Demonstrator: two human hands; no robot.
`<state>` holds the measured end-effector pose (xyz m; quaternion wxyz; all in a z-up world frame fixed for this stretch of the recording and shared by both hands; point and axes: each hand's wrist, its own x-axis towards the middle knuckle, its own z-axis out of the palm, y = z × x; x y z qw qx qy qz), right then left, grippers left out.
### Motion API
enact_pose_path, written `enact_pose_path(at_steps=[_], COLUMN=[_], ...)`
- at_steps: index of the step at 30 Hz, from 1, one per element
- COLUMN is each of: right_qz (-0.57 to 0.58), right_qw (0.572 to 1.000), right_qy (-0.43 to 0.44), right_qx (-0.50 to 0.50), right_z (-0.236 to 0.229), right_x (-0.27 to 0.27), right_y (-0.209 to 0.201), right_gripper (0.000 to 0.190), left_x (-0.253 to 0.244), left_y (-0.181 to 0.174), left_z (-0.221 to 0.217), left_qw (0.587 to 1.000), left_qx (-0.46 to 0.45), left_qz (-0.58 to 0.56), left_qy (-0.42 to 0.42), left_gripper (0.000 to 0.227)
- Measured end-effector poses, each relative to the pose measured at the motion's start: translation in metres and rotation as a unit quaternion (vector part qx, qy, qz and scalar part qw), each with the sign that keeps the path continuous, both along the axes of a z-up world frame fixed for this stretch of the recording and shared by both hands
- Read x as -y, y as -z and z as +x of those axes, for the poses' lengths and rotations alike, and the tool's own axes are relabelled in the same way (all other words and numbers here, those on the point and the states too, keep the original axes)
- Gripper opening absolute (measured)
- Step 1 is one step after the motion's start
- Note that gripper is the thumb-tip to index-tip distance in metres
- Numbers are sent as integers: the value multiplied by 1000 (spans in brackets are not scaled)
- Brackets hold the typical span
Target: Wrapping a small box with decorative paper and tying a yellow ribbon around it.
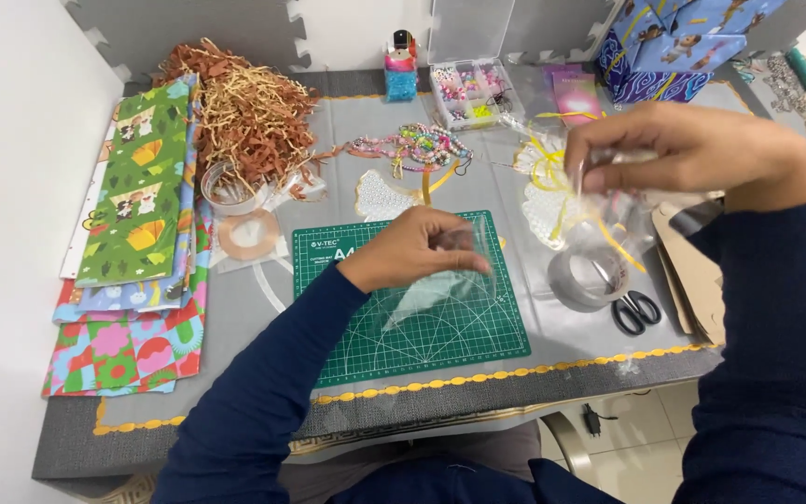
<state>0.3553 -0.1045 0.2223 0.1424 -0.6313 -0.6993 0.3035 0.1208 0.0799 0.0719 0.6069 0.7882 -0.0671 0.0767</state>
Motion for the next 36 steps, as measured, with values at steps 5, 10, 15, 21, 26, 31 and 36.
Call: enact_pose_path(at_steps=[5, 10, 15, 21, 26, 31, 36], right_qz=[77, 219, 467, 430, 324, 248, 232], right_qw=[986, 917, 668, 667, 835, 910, 723], right_qy=[145, 267, 195, 161, 177, 295, 305], right_qx=[8, 201, 545, 587, 408, 150, 575], right_z=[9, -35, -108, -150, -147, -53, 83], right_x=[-5, -24, -59, -101, -89, -92, -117], right_y=[10, 45, 138, 235, 204, 187, 230], right_gripper=[14, 2, 6, 14, 14, 19, 65], left_x=[-8, -20, -18, -44, -25, -40, -46], left_y=[21, 34, 51, 156, 113, 114, 115], left_z=[6, 9, 8, 38, 29, 28, 26], left_qw=[973, 930, 883, 829, 853, 841, 822], left_qx=[-22, -63, 9, -71, -32, 11, -58], left_qz=[-31, -214, -338, -454, -386, -400, -403], left_qy=[-227, -294, -325, -318, -350, -364, -399], left_gripper=[32, 19, 33, 71, 29, 22, 19])
